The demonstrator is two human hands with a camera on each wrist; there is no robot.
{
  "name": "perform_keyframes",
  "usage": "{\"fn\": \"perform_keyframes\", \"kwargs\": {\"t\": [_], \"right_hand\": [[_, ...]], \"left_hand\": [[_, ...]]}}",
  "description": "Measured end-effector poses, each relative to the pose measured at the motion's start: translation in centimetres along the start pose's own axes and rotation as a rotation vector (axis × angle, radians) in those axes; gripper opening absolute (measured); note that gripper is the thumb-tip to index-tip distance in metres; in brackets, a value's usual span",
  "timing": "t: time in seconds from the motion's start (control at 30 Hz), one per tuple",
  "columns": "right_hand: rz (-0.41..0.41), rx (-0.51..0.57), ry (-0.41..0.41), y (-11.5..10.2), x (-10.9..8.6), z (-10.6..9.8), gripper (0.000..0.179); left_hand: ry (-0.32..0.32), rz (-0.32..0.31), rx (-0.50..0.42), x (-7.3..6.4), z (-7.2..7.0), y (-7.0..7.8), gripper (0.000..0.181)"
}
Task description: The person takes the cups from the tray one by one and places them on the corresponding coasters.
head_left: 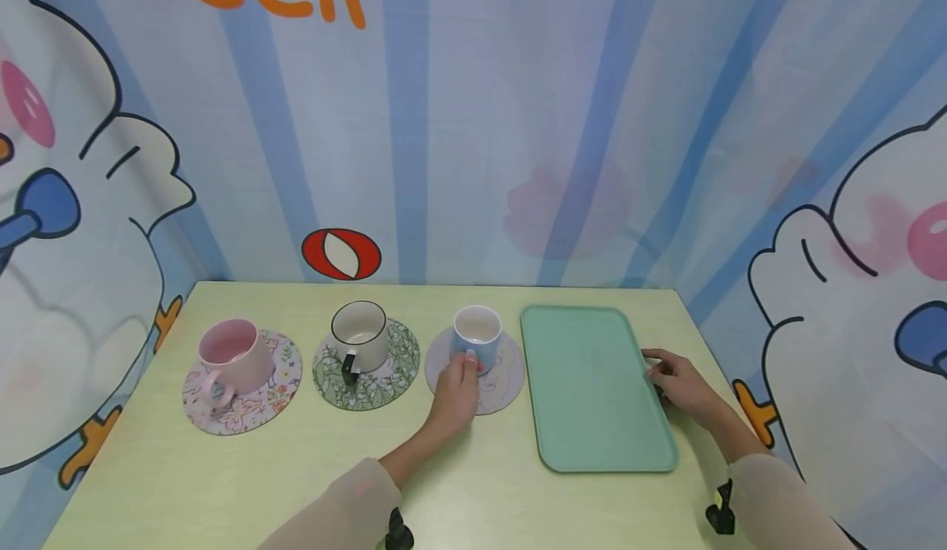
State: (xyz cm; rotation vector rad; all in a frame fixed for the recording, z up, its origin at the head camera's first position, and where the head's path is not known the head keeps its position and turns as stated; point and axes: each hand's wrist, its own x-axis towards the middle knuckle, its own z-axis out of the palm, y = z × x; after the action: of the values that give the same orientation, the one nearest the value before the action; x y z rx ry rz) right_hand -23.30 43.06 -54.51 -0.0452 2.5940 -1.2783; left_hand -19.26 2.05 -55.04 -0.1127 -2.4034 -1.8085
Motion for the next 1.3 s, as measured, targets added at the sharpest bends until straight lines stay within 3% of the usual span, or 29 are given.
{"fn": "perform_keyframes", "kwargs": {"t": [0.67, 0.83, 1.03, 1.13, 1.3], "right_hand": [[-0.021, -0.014, 0.010, -0.4, -0.2, 0.1, 0.050], [-0.038, -0.064, 0.026, -0.6, -0.6, 0.0, 0.049], [-0.062, -0.166, 0.081, -0.6, -0.5, 0.0, 0.047], [-0.082, -0.243, 0.116, -0.5, -0.2, 0.1, 0.045], [-0.124, -0.361, 0.115, -1.2, 0.1, -0.1, 0.049]], "left_hand": [[-0.040, 0.021, 0.006, -0.7, 0.3, -0.6, 0.031], [-0.069, 0.075, 0.044, -0.7, 0.3, -0.8, 0.030], [-0.049, 0.186, 0.204, -0.2, -0.5, -0.4, 0.026], [-0.101, 0.199, 0.281, 0.3, -1.3, 0.0, 0.026], [-0.278, 0.148, 0.404, 1.5, -3.5, 1.3, 0.022]]}}
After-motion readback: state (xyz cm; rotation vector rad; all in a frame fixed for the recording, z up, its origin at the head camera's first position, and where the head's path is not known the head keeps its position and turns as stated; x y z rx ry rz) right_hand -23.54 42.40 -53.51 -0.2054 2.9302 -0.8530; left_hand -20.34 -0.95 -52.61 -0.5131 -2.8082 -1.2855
